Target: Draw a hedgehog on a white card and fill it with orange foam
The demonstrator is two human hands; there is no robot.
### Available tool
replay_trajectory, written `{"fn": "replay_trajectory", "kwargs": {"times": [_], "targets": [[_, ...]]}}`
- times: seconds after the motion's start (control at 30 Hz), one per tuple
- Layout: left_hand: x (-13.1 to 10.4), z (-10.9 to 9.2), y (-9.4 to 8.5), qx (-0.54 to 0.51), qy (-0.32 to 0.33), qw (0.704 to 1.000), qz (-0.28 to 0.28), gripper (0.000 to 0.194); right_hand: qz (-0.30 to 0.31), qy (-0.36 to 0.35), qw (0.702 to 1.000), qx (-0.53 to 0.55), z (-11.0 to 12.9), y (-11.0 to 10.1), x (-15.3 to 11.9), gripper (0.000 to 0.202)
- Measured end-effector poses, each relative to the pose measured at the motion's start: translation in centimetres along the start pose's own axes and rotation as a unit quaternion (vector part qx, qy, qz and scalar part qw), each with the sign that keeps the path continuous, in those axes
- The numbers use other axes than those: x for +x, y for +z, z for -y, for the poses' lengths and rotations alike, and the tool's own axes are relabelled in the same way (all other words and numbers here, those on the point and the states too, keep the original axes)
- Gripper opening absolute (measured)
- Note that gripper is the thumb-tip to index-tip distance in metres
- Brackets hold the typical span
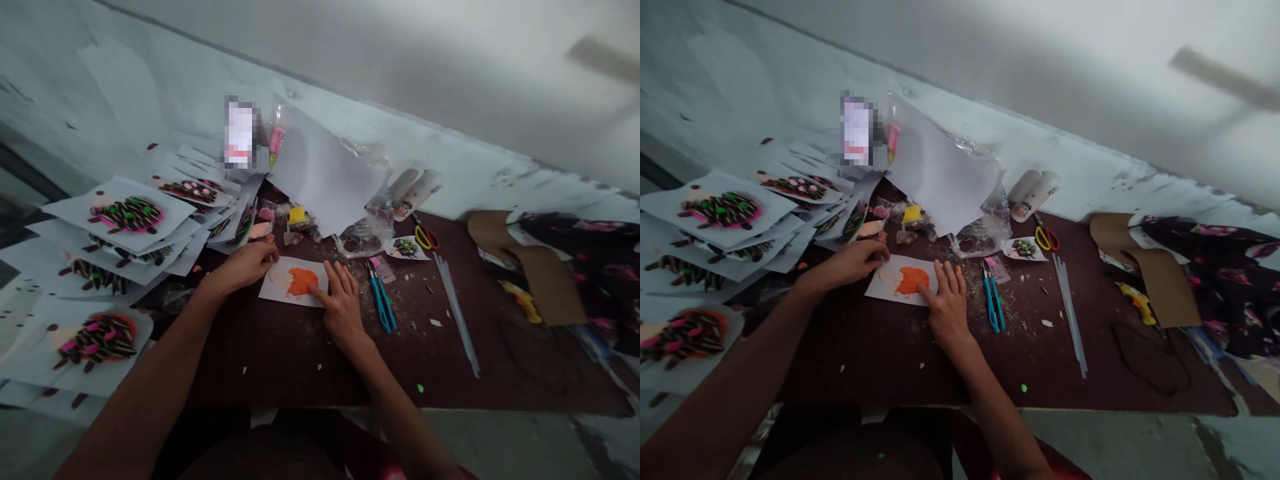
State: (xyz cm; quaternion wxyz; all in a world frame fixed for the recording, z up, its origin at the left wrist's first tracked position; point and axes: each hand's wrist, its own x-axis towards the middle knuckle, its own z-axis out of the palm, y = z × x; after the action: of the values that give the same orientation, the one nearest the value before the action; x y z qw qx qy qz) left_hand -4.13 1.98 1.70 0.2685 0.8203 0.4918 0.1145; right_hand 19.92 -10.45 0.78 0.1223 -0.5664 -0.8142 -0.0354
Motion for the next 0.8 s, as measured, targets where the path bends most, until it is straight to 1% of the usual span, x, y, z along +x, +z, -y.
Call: {"fn": "replay_trajectory", "kwargs": {"times": [0.17,0.3,0.4,0.47,0.53,0.63,0.8], "targets": [[-0.1,-0.4,-0.2,-0.006,-0.007,1.0,0.003,0.021,0.03,-0.015,0.999,0.001,0.6,0.0,0.4,0.053],[-0.2,-0.7,-0.4,-0.02,-0.003,1.0,-0.001,0.023,0.03,-0.005,1.0,0.004,0.7,-0.4,0.5,0.052],[-0.2,-0.8,-0.4,-0.03,0.004,0.999,0.009,0.025,0.024,-0.026,0.999,0.01,1.0,-0.6,0.6,0.049],[-0.2,-0.7,-0.2,-0.028,0.004,1.0,0.001,0.024,0.027,-0.049,0.998,0.015,1.2,-0.5,0.7,0.049],[-0.2,-0.6,-0.1,-0.032,0.008,0.999,-0.013,0.024,0.031,-0.057,0.998,0.016,1.5,-0.4,0.7,0.045],[-0.1,-0.6,0.1,-0.04,0.01,0.999,-0.008,0.025,0.038,-0.05,0.998,0.02,1.5,-0.2,0.7,0.043],[-0.1,-0.8,-0.1,-0.035,0.006,0.999,-0.007,0.024,0.034,-0.035,0.999,0.024,0.7,-0.4,0.7,0.05]]}}
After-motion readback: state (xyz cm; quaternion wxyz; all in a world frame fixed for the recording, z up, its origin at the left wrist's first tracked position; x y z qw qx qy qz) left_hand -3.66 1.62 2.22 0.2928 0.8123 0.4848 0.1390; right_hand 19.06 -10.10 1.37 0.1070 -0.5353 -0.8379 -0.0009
